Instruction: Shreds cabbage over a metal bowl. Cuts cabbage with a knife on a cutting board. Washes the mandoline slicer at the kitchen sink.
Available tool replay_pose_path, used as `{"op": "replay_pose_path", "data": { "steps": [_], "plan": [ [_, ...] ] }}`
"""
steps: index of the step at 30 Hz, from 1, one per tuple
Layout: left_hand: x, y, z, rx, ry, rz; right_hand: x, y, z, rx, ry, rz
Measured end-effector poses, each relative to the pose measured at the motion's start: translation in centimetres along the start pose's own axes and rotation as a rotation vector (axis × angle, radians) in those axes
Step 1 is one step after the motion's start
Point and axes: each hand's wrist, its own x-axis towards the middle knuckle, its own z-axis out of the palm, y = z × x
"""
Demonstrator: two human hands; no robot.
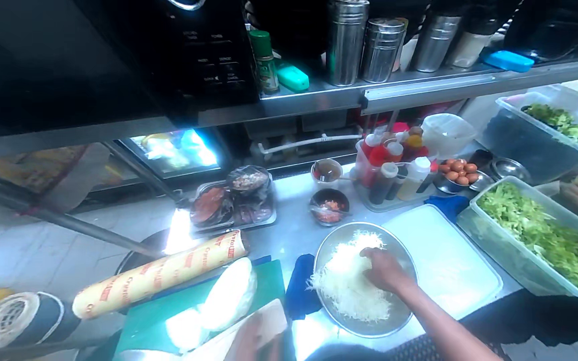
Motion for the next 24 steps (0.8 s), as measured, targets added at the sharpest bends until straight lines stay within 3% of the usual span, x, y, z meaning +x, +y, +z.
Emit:
{"op": "replay_pose_path", "data": {
  "steps": [3,7,13,16,20,24],
  "plan": [
    [3.3,3.3,5.9,-0.021,-0.260,0.003,0.0,-3.4,3.5,-0.092,-0.093,-0.144],
    [7.6,3.3,11.5,0.176,-0.393,0.022,1.4,-3.8,7.2,-0.317,-0.141,-0.156],
    [11.1,4.9,13.2,0.447,-0.576,0.009,1.1,1.7,0.2,-0.049,-0.006,0.012],
    [11.2,6.6,14.2,0.631,-0.579,0.181,-0.5,3.3,-2.0,0.084,-0.006,0.001],
    [11.9,8.8,15.9,0.438,-0.620,0.212,-1.8,4.5,-0.5,0.028,0.007,0.140],
    [13.1,11.1,17.7,0.533,-0.919,0.090,-1.7,4.4,2.9,-0.183,-0.157,0.185]
  ]
}}
